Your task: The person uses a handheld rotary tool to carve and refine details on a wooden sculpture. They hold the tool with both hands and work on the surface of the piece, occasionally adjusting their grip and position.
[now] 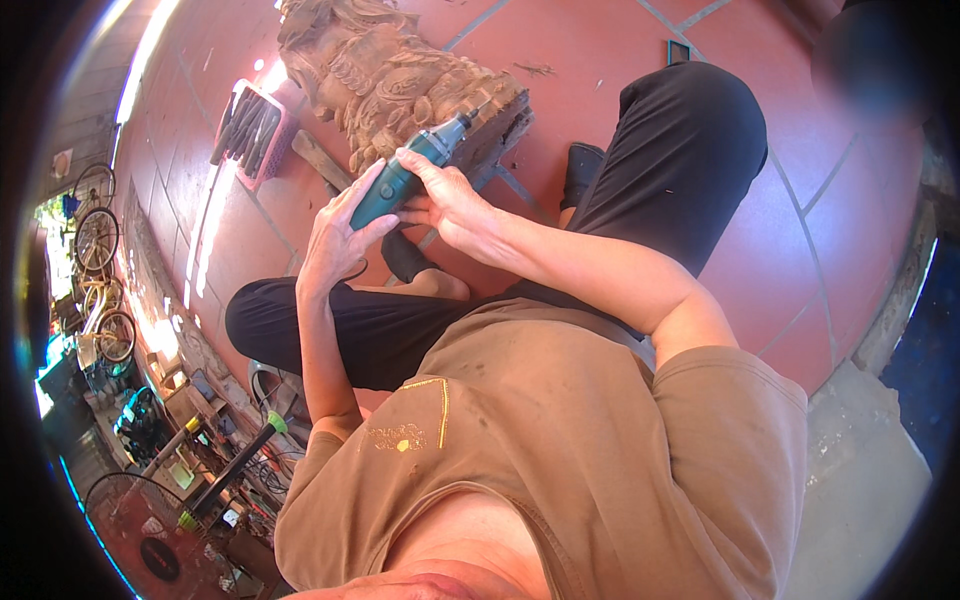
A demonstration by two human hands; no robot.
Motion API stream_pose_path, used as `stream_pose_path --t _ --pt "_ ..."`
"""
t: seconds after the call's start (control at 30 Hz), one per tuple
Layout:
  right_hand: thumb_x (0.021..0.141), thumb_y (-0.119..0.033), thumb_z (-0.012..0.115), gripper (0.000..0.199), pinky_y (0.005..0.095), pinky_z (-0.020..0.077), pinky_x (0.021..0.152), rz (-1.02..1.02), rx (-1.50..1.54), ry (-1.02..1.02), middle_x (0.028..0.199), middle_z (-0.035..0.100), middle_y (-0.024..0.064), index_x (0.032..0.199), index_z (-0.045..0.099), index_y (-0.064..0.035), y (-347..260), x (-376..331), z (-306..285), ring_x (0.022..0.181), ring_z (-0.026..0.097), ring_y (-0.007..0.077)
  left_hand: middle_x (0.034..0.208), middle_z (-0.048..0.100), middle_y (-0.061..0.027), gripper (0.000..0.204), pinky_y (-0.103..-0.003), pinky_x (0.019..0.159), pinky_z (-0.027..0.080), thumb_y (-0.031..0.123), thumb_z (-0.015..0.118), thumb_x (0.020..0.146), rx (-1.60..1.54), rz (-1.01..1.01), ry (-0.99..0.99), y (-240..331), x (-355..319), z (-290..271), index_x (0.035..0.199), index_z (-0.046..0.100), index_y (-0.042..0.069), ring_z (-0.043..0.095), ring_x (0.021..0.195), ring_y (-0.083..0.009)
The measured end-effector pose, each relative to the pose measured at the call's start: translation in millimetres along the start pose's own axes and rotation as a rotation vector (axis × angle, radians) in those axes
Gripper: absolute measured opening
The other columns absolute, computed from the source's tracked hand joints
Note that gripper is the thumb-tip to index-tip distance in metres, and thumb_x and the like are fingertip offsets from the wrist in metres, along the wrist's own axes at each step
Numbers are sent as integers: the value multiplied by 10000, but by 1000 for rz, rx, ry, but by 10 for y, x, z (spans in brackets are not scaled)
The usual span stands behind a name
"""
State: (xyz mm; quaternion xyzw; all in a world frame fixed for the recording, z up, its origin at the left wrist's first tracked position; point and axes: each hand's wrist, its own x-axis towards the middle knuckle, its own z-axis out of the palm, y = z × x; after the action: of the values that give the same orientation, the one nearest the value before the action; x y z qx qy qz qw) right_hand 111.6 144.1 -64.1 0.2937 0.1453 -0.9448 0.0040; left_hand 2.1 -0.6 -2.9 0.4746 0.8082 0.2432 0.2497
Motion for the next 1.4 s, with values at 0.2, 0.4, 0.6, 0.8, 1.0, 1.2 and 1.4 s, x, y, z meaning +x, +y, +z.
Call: stream_pose_path --t 0.2,0.4,0.6,0.8,1.0,1.2,1.4 --pt "898 -359 686 427 482 490 979 4 0 27 1133 634 126 1143 574 -28 8 -11 -4 1058 628 266 1283 593 -203 708 -379 969 457 243 755 805 -9 18 -9 -9 9 2 1420 452 67 596 1158 -320" --pt "891 -374 692 452 479 469 999 5 -1 34 1155 620 132 1158 566 -32 9 -54 -9 1089 611 265 1199 624 -176 694 -419 890 481 333 734 823 -25 97 30 -82 7 48 1432 450 159 611 1003 -367" --pt "896 -368 687 436 477 482 989 -4 -2 25 1146 625 128 1152 567 -37 9 -64 -9 1077 620 257 1214 619 -173 700 -421 894 481 335 737 818 -23 85 18 -75 10 41 1433 450 163 608 1009 -369" --pt "906 -360 671 405 464 520 935 -22 9 21 1087 643 117 1130 565 -40 37 -35 -20 1017 643 248 1236 613 -164 699 -421 915 475 333 740 815 -20 84 13 -94 10 38 1432 453 172 601 1037 -370" --pt "901 -367 674 393 445 556 867 -42 18 17 1014 656 113 1093 563 -42 44 -45 -5 941 666 245 1265 601 -159 697 -421 934 470 338 739 814 -27 81 8 -105 14 33 1429 456 174 593 1070 -371" --pt "907 -363 667 376 439 556 858 -39 20 37 1011 661 109 1091 568 -50 46 -39 1 936 666 239 1263 602 -157 695 -423 937 470 343 738 815 -20 78 7 -106 23 28 1429 457 178 591 1070 -378" --pt "912 -363 659 353 433 551 858 -35 2 24 1004 664 101 1075 580 -60 22 -46 24 933 663 232 1286 592 -200 695 -382 968 455 239 752 808 -3 29 -23 -29 29 -14 1415 459 68 593 1154 -330"
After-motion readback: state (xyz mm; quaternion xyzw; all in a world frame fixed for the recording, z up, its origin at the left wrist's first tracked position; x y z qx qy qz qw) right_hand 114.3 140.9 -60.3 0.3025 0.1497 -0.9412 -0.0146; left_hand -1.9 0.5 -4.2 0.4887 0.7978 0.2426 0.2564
